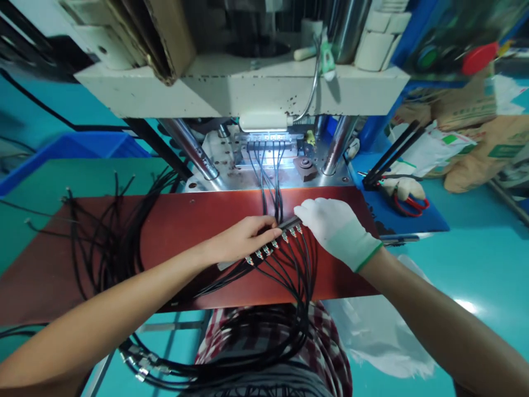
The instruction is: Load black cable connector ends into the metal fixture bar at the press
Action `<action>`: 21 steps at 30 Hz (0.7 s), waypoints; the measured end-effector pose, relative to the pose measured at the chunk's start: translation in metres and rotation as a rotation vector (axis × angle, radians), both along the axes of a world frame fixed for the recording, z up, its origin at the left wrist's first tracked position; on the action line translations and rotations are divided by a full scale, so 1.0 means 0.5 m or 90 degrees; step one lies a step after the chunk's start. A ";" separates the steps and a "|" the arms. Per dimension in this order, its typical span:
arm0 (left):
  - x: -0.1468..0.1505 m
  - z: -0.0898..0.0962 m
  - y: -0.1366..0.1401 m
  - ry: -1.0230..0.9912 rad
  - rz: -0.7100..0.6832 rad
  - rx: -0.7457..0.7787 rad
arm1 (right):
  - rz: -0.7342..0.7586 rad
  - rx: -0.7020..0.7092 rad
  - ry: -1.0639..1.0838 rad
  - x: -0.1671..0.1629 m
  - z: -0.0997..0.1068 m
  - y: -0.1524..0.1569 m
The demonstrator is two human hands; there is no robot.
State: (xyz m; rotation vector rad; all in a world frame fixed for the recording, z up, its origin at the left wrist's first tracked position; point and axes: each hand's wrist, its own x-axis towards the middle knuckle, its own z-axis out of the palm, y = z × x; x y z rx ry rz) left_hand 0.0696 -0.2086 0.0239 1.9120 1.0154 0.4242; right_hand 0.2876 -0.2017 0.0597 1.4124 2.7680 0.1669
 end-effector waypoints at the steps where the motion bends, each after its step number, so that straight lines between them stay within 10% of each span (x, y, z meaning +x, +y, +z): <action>1: 0.006 0.002 0.007 0.021 -0.021 0.005 | -0.012 -0.023 -0.018 0.007 -0.002 -0.001; 12: -0.021 -0.030 0.099 0.412 -0.238 0.493 | -0.289 -0.135 -0.097 0.187 -0.047 -0.053; 21: -0.070 0.031 0.098 0.374 -0.206 0.551 | -0.202 -0.138 0.013 0.136 -0.052 0.061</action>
